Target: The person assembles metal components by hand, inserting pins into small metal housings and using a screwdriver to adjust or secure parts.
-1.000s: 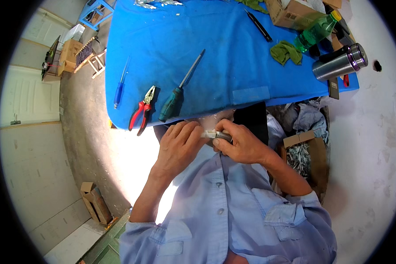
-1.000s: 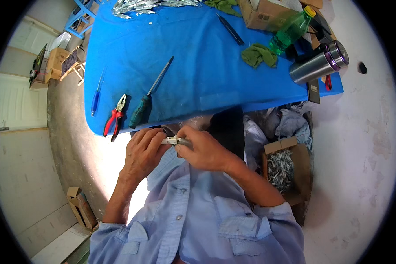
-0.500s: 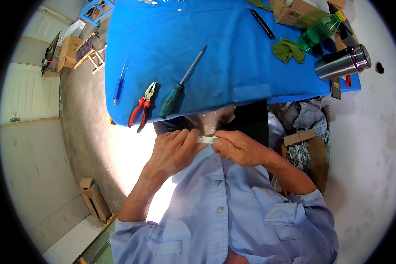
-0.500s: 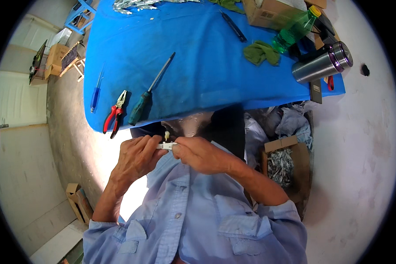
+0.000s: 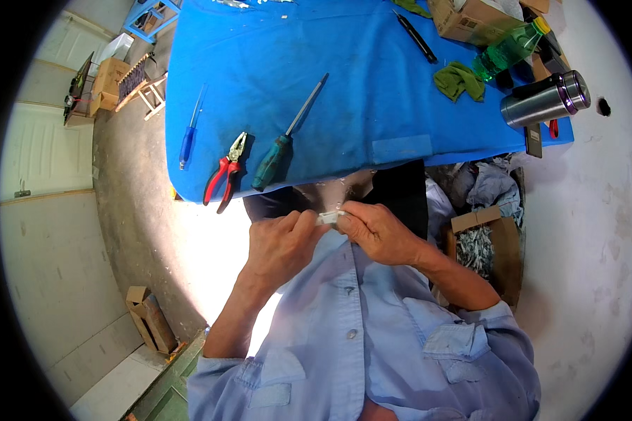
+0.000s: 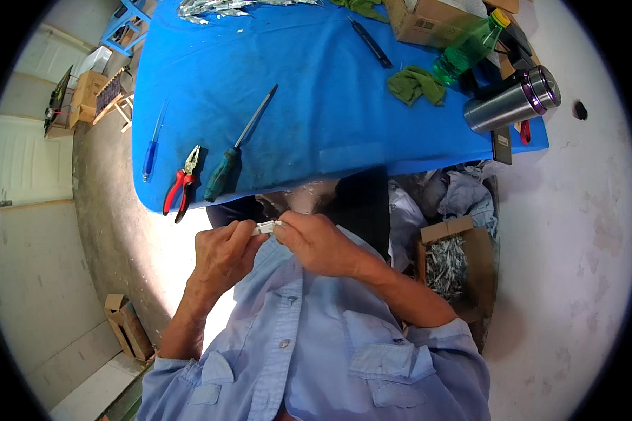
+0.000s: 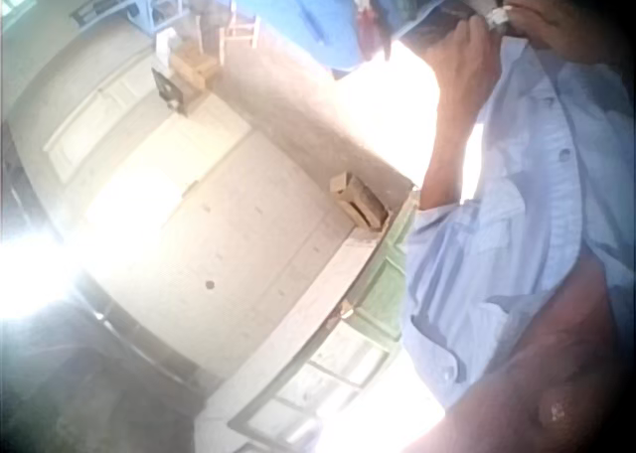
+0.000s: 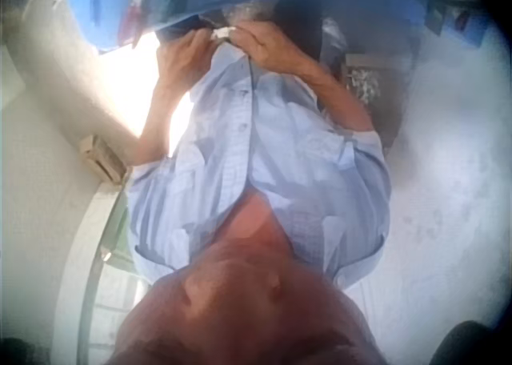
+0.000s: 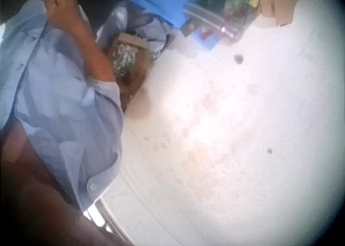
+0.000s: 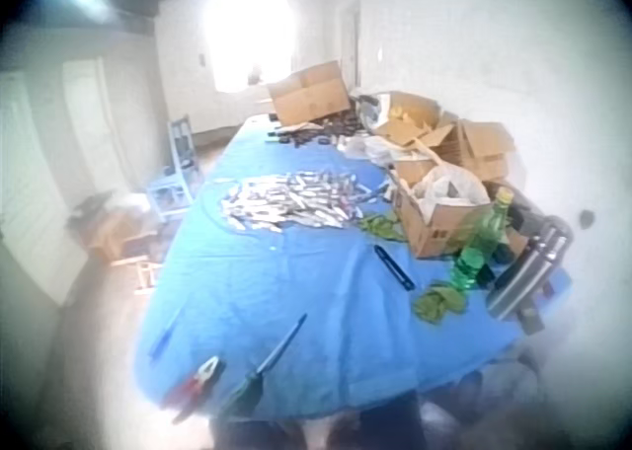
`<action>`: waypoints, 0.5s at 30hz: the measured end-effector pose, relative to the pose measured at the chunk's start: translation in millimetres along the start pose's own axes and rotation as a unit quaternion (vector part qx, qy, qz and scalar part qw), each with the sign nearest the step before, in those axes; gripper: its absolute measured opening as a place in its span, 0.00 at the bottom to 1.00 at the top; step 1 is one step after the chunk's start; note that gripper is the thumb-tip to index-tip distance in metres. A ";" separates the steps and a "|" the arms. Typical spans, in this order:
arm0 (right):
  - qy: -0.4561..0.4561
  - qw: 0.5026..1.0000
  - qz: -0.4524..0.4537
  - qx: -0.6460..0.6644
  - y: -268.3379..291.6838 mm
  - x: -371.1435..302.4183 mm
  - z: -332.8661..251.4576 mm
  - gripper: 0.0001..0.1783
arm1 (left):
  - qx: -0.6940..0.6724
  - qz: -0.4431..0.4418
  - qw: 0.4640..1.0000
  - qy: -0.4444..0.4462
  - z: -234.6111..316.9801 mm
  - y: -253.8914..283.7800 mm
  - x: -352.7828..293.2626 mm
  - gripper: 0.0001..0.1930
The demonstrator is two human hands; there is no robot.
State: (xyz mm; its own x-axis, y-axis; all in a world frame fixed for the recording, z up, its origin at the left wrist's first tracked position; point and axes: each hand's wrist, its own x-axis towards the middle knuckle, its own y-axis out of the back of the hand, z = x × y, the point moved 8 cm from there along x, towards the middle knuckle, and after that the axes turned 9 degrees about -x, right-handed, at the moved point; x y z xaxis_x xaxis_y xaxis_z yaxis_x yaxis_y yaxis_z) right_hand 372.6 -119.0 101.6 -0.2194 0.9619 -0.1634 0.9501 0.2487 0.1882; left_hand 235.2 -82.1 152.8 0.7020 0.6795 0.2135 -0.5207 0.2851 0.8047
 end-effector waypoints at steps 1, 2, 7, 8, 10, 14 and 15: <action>0.004 1.000 0.006 0.007 -0.7 0.4 0.6 0.17 | 0.002 0.006 1.000 0.011 -0.8 -0.4 -2.2 0.11; 0.002 1.000 0.009 0.007 -1.2 0.5 1.5 0.17 | -0.001 0.012 1.000 0.018 -0.2 0.0 -3.1 0.10; -0.029 0.999 0.021 0.033 -3.9 1.1 3.7 0.17 | -0.015 0.060 0.997 0.045 2.0 -0.5 -5.9 0.09; -0.030 0.999 0.026 0.030 -4.2 0.7 3.1 0.17 | -0.019 0.065 0.996 0.049 3.5 -0.9 -6.8 0.09; -0.030 0.999 0.036 0.026 -4.5 -0.5 2.8 0.17 | -0.028 0.074 0.995 0.057 5.6 -1.6 -9.1 0.08; -0.026 0.998 0.035 0.052 -7.3 -1.5 6.6 0.17 | -0.046 0.075 0.994 0.064 1.9 -7.1 -11.2 0.09; -0.029 0.997 0.036 0.065 -8.5 -1.4 6.2 0.17 | -0.048 0.080 0.994 0.063 1.9 -7.4 -11.6 0.09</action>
State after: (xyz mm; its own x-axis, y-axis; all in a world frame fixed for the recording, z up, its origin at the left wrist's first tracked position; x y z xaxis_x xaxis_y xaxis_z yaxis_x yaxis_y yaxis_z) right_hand 366.3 -123.2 94.3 -0.1404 0.9676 -0.2100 0.9844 0.1592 0.0754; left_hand 231.9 -93.3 145.4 0.5427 0.7989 0.2593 -0.6695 0.2250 0.7079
